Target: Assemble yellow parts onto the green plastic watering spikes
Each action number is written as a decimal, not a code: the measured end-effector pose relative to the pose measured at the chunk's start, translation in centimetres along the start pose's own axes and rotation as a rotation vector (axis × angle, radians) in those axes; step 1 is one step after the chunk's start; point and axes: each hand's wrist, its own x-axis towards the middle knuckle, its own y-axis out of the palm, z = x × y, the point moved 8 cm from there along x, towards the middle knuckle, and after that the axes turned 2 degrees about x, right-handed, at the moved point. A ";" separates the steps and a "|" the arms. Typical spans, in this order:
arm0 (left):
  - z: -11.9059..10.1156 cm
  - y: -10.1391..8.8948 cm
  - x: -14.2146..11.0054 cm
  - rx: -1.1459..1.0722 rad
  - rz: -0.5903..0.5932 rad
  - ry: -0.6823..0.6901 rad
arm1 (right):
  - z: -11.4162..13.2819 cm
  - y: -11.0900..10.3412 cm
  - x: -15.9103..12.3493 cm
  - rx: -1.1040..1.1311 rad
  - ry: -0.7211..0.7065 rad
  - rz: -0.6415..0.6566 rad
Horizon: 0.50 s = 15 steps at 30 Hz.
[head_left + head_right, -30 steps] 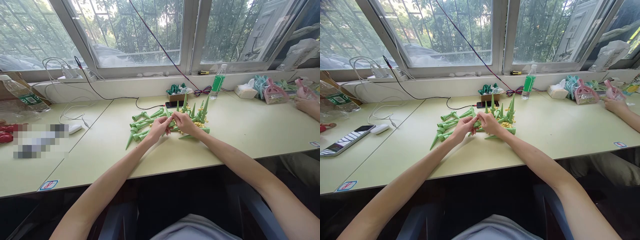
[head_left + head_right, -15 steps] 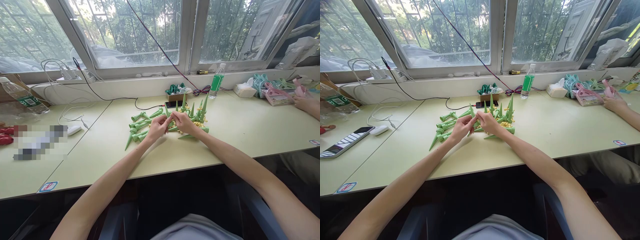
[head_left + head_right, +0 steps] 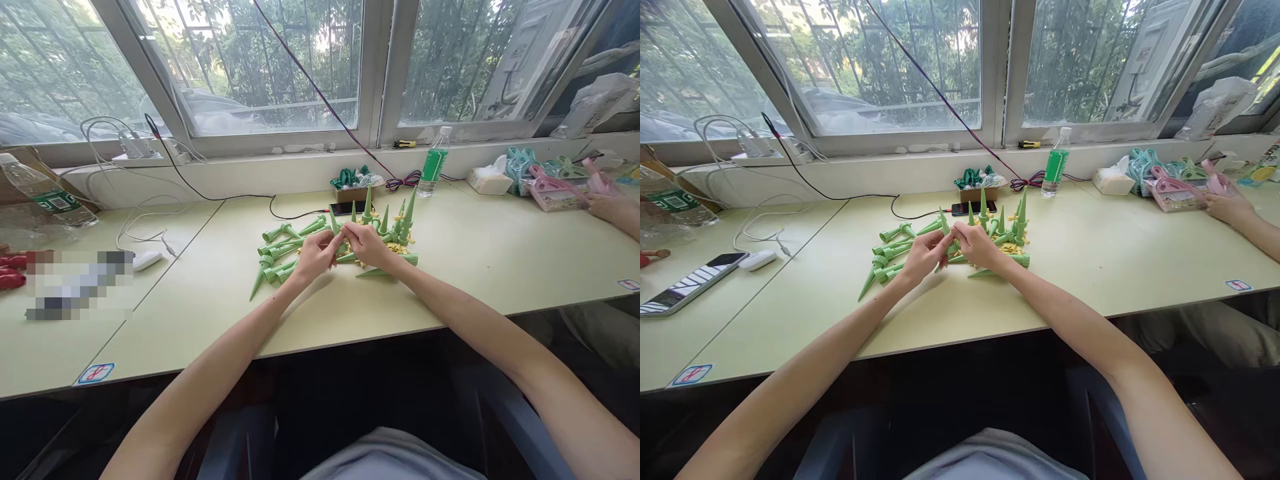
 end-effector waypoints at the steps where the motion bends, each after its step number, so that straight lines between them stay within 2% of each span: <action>1: 0.0 0.0 0.0 -0.002 0.000 0.000 | 0.0 0.0 0.0 0.005 -0.007 -0.003; 15: 0.3 0.1 0.1 -0.017 0.012 -0.020 | -0.1 0.0 -0.1 0.019 -0.005 -0.011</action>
